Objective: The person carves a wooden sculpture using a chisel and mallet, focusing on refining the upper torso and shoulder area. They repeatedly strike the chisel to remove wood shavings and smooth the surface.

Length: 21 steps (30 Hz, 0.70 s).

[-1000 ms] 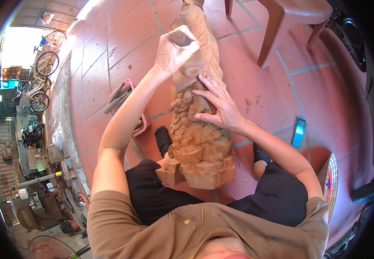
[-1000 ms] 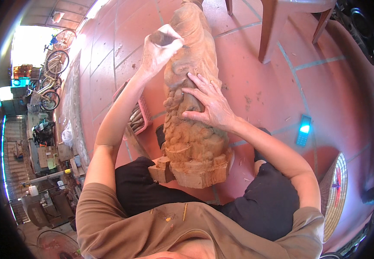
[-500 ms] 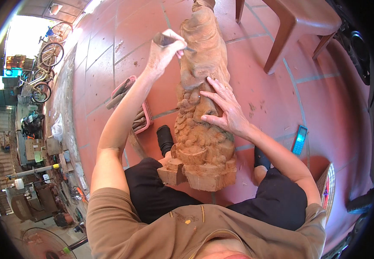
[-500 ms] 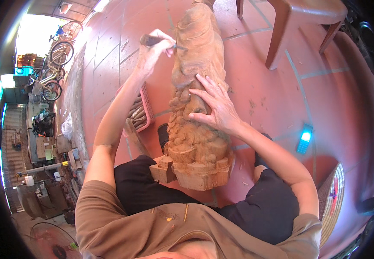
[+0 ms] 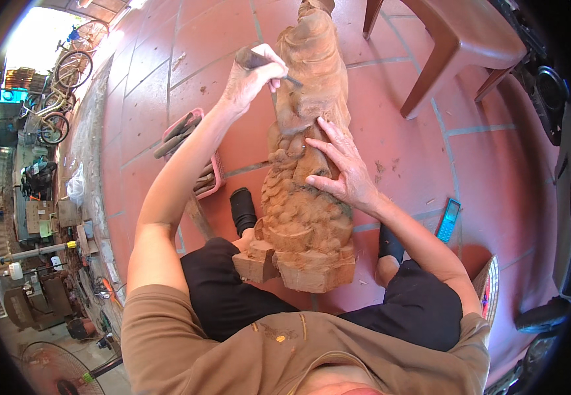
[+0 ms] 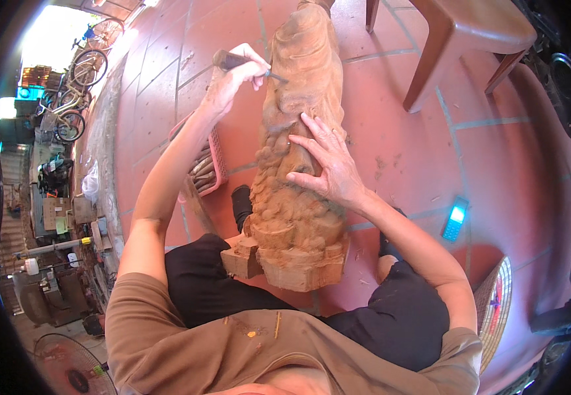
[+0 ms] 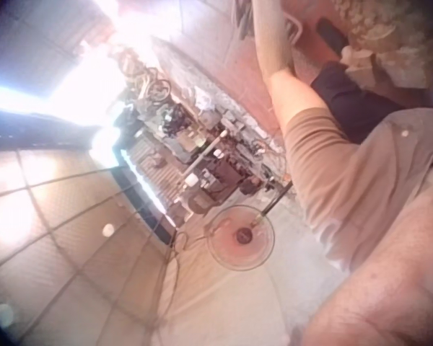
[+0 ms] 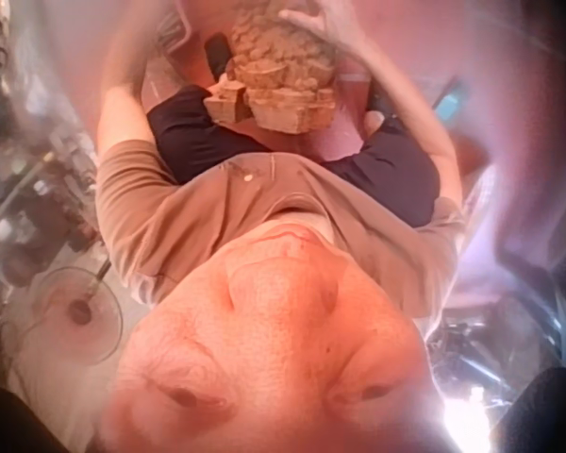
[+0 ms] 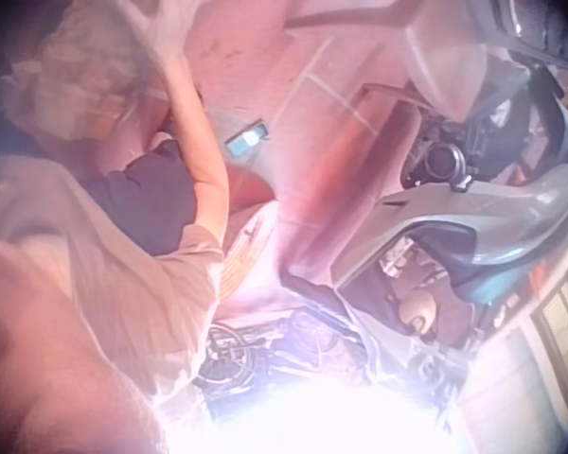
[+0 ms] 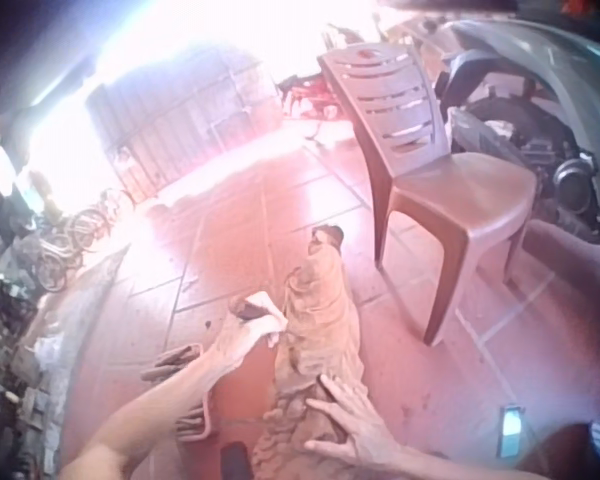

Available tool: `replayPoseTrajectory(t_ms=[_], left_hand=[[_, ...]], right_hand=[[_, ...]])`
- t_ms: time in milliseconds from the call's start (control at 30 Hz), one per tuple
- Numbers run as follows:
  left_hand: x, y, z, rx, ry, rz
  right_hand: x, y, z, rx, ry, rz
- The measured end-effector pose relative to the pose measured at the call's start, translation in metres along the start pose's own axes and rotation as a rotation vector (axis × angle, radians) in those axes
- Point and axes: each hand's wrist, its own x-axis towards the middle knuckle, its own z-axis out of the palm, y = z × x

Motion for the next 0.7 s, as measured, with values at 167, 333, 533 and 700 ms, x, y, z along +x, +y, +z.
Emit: replayPoseTrajectory(t_ms=[167, 333, 533, 700], left_hand=[[0.015, 0.028, -0.011, 0.027, -0.098, -0.063], [0.008, 0.003, -0.004, -0.042, -0.027, -0.028], [0.014, 0.023, -0.017, 0.012, -0.127, -0.081], [0.006, -0.005, -0.003, -0.072, 0.043, 0.037]], right_hand=[[0.0, -0.001, 0.0, 0.005, 0.001, 0.0], [0.0, 0.0, 0.001, -0.006, -0.001, -0.006], [0.0, -0.002, 0.0, 0.012, -0.001, 0.003], [0.001, -0.002, 0.0, 0.009, -0.004, -0.001]])
